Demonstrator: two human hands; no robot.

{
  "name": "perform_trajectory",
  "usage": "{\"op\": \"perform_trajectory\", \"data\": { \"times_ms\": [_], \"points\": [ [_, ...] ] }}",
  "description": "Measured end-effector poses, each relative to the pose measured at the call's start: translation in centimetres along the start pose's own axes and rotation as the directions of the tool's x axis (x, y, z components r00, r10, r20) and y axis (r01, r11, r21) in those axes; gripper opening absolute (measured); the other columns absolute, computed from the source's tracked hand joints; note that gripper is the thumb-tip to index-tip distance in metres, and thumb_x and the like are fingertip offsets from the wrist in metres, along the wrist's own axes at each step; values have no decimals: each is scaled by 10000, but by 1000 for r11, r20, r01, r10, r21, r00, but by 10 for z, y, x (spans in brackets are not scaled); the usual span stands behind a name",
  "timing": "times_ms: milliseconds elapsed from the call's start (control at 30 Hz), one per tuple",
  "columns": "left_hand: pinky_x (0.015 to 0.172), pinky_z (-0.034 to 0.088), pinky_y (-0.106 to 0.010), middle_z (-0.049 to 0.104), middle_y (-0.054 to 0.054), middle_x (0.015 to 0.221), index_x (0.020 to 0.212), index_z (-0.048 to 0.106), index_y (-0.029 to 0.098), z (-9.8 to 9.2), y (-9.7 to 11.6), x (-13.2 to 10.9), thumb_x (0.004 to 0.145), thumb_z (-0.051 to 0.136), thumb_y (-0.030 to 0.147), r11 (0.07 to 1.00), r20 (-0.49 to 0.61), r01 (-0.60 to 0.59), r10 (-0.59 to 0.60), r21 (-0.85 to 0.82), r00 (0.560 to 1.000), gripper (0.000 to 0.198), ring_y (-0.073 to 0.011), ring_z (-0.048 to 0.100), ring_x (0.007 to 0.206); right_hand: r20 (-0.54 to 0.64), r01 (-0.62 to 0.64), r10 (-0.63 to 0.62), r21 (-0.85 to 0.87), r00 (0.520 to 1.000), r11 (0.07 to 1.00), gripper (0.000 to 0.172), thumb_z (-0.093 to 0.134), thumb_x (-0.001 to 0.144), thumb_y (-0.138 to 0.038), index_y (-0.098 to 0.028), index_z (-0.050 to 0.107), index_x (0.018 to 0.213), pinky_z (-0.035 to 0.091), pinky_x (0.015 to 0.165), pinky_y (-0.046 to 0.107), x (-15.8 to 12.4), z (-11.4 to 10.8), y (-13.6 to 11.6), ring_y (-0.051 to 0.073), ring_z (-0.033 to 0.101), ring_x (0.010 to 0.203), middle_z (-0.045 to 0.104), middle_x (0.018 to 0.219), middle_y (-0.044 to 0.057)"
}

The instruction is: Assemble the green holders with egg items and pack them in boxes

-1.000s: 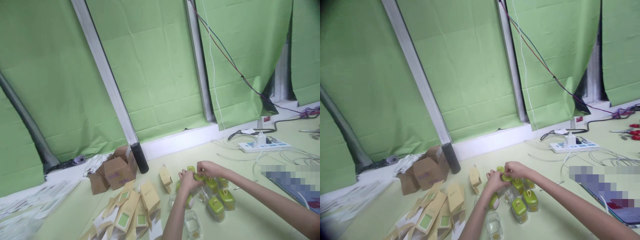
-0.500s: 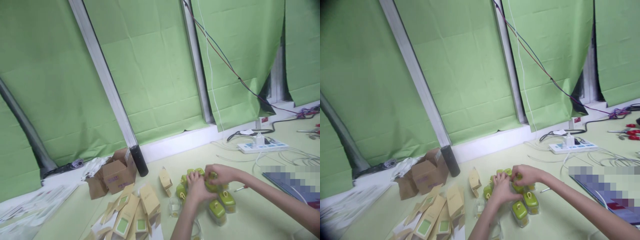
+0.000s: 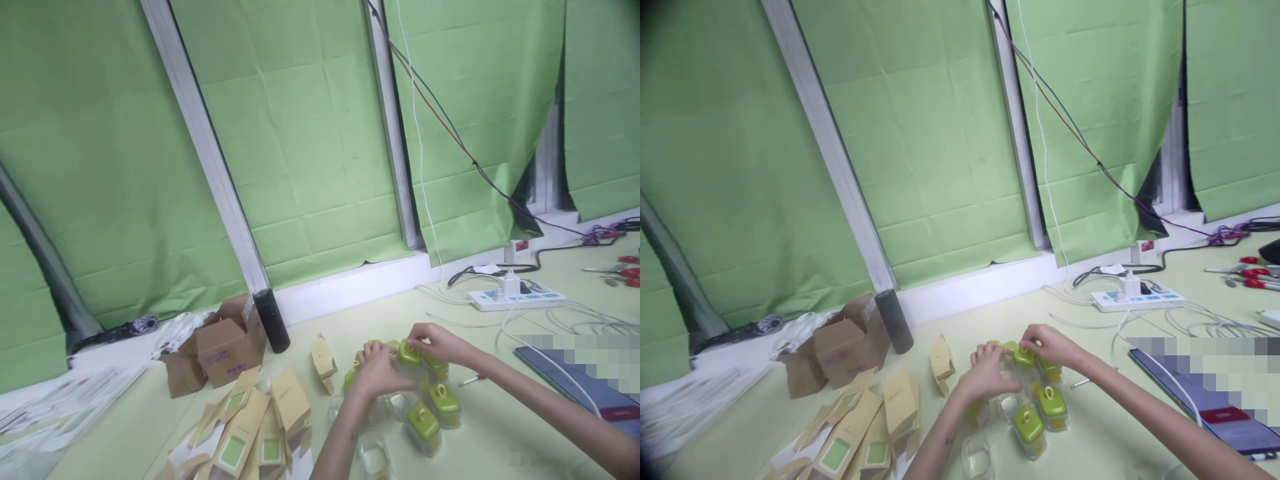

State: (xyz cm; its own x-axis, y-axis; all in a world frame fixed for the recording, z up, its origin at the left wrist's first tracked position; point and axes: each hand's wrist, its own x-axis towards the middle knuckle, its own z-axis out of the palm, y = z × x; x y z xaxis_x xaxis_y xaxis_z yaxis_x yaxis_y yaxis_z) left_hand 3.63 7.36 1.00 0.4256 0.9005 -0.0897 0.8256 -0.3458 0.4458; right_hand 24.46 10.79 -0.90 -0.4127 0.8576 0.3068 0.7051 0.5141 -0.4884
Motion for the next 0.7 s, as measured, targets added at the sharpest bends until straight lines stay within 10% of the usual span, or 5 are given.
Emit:
{"op": "perform_trajectory", "data": {
  "times_ms": [133, 367, 700],
  "points": [
    [1020, 333, -520, 461, -92, 1348, 1288, 453, 217, -8, 8, 33, 867, 537, 414, 997, -90, -56, 61, 56, 994, 472, -281, 425, 1230, 25, -54, 55, -46, 998, 997, 245, 545, 929, -311, -177, 578, 1132, 524, 807, 393, 13, 2, 18, 189, 620, 936, 607, 1144, 64],
    [886, 483, -464, 596, -78, 1170, 1153, 559, 163, 6, 22, 91, 878, 559, 352, 982, 42, -44, 37, 184, 998, 333, -228, 590, 1028, 3, -94, 95, -75, 996, 993, 246, 549, 927, -310, -175, 580, 1130, 531, 793, 386, 24, 12, 26, 188, 624, 926, 612, 1135, 61],
    [1009, 343, -510, 445, -97, 1339, 1274, 465, 210, 14, 19, 84, 795, 608, 479, 975, 13, -64, 62, 213, 998, 569, -294, 416, 1228, -197, -111, 118, 45, 973, 993, 208, 536, 928, -325, -157, 622, 1014, 526, 755, 353, -5, -14, 51, 167, 634, 849, 651, 1007, 48]
  ]
}}
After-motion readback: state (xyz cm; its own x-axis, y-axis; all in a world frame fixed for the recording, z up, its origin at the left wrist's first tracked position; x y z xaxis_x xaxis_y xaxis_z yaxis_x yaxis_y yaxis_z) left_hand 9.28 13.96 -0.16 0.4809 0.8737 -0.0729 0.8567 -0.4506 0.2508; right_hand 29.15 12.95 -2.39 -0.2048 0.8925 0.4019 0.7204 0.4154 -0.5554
